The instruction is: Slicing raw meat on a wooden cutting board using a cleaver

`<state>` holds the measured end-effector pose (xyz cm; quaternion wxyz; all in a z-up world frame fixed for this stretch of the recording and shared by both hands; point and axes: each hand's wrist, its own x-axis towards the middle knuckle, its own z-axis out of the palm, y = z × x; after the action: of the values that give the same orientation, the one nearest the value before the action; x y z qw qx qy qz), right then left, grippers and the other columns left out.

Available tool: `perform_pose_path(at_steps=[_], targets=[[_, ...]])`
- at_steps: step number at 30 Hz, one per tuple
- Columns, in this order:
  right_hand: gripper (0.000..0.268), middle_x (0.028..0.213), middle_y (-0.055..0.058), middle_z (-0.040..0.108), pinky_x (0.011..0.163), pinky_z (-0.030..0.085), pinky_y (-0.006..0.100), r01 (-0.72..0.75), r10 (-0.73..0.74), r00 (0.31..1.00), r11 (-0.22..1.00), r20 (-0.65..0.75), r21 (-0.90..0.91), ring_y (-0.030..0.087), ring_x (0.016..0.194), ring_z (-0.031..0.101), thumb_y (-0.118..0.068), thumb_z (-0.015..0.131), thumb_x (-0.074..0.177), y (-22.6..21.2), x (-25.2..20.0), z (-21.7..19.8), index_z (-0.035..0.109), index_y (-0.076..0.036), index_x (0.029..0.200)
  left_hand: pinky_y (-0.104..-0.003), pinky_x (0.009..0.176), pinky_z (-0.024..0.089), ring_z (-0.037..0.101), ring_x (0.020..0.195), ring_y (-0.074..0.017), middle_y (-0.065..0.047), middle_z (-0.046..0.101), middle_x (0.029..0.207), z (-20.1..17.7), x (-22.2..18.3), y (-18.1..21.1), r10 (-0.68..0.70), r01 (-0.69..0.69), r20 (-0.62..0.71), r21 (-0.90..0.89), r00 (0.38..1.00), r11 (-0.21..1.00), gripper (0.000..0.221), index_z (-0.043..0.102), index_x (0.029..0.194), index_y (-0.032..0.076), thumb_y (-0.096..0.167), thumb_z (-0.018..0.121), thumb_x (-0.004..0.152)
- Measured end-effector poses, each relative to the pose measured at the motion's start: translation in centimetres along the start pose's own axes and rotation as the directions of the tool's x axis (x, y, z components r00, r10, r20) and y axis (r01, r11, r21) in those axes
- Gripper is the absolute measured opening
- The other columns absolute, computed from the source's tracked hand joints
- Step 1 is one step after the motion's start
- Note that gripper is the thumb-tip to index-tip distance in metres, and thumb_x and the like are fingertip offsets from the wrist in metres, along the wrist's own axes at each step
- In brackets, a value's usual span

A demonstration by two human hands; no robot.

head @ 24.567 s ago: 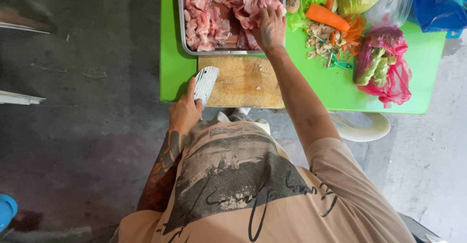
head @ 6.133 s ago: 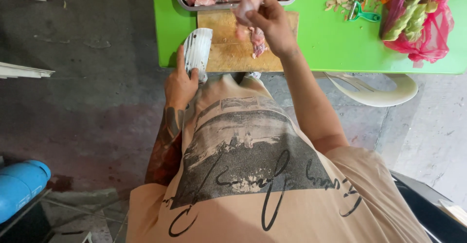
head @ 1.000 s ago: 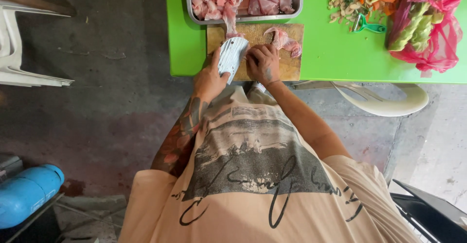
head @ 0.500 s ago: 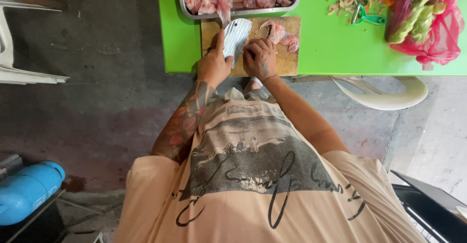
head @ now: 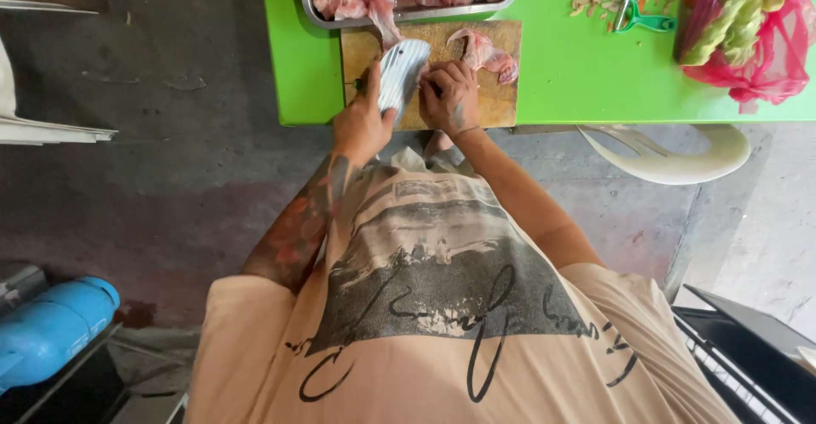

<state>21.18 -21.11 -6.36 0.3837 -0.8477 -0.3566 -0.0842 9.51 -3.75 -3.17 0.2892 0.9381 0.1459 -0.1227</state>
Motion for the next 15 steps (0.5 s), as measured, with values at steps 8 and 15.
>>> perform_pose_path(at_steps=[8, 15], targets=[[0.006, 0.097, 0.01, 0.071, 0.078, 0.047, 0.044, -0.011, 0.012, 1.0, 0.999, -0.009, 0.037, 0.03, 0.089, 0.061, -0.012, 0.072, 0.088, -0.3, 0.2, -0.2, 0.072, -0.006, 0.089, -0.034, 0.039, 0.05, 0.058, 0.047, -0.0193, -0.012, 0.069, 0.084, 1.9, 3.7, 0.8, 0.055, -0.053, -0.061, 0.042, 0.997, 0.998, 0.087, 0.005, 0.166, 0.012, 0.036, 0.066, 0.108], [0.004, 0.102, 0.009, 0.071, 0.085, 0.048, 0.043, -0.023, 0.023, 1.0, 0.997, 0.01, 0.079, 0.03, 0.091, 0.062, -0.008, 0.074, 0.09, 0.5, -0.4, 0.1, 0.073, -0.006, 0.094, -0.055, 0.073, 0.06, 0.067, 0.119, -0.0461, -0.019, 0.032, 0.17, 0.6, -1.1, -0.1, 0.022, -0.021, 0.04, -0.029, 0.999, 0.999, 0.088, 0.007, 0.165, 0.014, 0.036, 0.064, 0.103]])
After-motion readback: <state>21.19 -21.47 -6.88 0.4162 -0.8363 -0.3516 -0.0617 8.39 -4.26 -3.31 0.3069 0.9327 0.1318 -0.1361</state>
